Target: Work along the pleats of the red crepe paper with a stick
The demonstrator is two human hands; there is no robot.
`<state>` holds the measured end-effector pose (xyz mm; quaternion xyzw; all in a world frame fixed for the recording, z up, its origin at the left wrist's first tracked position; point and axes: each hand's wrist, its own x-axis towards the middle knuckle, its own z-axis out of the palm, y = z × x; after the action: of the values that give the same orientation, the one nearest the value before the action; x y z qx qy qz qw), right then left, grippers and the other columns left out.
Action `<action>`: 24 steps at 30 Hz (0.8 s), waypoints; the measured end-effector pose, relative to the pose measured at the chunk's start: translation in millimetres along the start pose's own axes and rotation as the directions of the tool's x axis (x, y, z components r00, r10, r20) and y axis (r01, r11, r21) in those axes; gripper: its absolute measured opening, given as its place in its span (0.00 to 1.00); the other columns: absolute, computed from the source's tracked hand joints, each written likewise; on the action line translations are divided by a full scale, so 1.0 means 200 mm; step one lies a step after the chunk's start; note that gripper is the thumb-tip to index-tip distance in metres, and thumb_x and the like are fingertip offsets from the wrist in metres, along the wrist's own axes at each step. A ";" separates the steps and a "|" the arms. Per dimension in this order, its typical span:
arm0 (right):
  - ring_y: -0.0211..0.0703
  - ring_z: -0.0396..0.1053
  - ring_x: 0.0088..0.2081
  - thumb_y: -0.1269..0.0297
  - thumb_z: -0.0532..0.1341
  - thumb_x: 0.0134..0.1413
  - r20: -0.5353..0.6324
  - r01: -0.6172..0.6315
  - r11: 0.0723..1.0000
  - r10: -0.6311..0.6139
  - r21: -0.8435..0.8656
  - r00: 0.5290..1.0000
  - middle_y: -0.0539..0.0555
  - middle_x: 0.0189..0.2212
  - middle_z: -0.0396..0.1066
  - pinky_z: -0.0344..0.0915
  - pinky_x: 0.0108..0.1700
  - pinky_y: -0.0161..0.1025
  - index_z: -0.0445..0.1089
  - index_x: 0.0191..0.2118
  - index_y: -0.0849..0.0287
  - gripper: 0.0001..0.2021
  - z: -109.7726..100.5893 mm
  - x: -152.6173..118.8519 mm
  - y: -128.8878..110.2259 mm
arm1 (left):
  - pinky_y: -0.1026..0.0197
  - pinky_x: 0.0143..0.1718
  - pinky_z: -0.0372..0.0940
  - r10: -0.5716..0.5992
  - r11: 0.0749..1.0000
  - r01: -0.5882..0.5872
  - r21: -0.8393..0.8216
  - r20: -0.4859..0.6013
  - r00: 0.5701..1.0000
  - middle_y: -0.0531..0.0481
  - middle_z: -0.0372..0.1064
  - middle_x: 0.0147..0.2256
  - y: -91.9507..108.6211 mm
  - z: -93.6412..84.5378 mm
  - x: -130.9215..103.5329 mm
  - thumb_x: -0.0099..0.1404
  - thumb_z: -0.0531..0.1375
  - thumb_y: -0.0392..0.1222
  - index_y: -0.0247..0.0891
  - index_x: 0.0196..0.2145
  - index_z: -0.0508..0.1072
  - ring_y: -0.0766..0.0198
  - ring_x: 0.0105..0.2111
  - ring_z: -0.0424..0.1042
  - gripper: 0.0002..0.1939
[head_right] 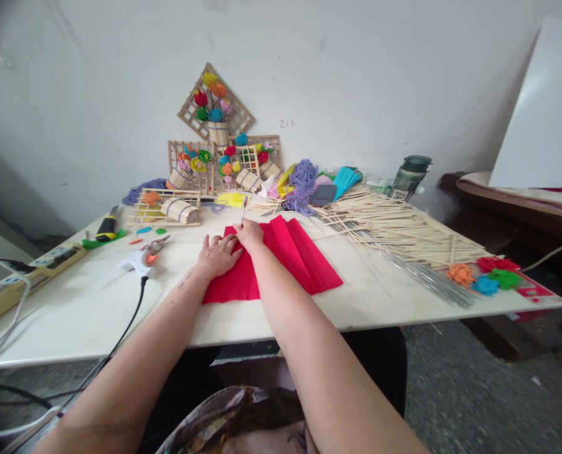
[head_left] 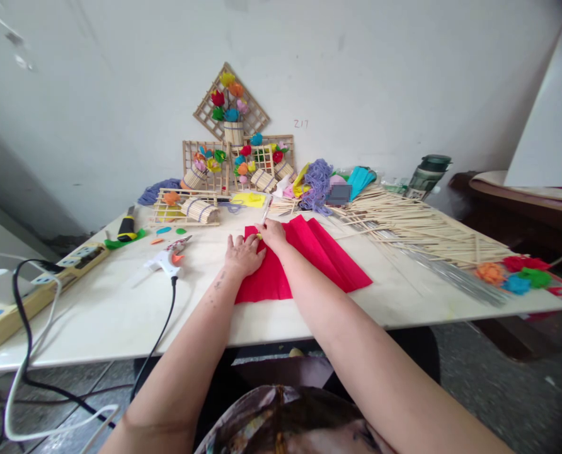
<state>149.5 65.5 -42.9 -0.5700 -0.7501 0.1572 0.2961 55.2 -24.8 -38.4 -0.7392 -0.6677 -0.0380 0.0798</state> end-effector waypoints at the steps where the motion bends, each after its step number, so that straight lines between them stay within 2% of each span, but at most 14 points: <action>1: 0.44 0.68 0.40 0.53 0.52 0.53 0.000 -0.002 1.000 0.002 0.001 1.000 0.57 0.38 0.72 0.62 0.39 0.36 0.71 0.41 0.58 0.18 0.00 0.00 0.00 | 0.38 0.56 0.38 0.000 1.000 0.000 0.000 0.001 1.000 0.52 0.53 0.58 0.00 0.00 0.00 0.63 0.40 0.54 0.43 0.55 0.59 0.50 0.55 0.52 0.27; 24: 0.42 0.67 0.43 0.56 0.54 0.53 0.013 -0.012 0.999 0.011 0.041 1.000 0.57 0.40 0.72 0.61 0.42 0.34 0.70 0.42 0.60 0.16 -0.03 0.00 0.00 | 0.39 0.56 0.38 0.001 1.000 -0.001 0.008 0.009 1.000 0.52 0.53 0.58 0.00 0.00 0.00 0.63 0.39 0.54 0.44 0.56 0.57 0.50 0.55 0.51 0.27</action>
<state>153.0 65.5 -39.2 -0.5671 -0.7453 0.1779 0.3022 54.5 -25.3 -38.5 -0.7393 -0.6678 -0.0321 0.0799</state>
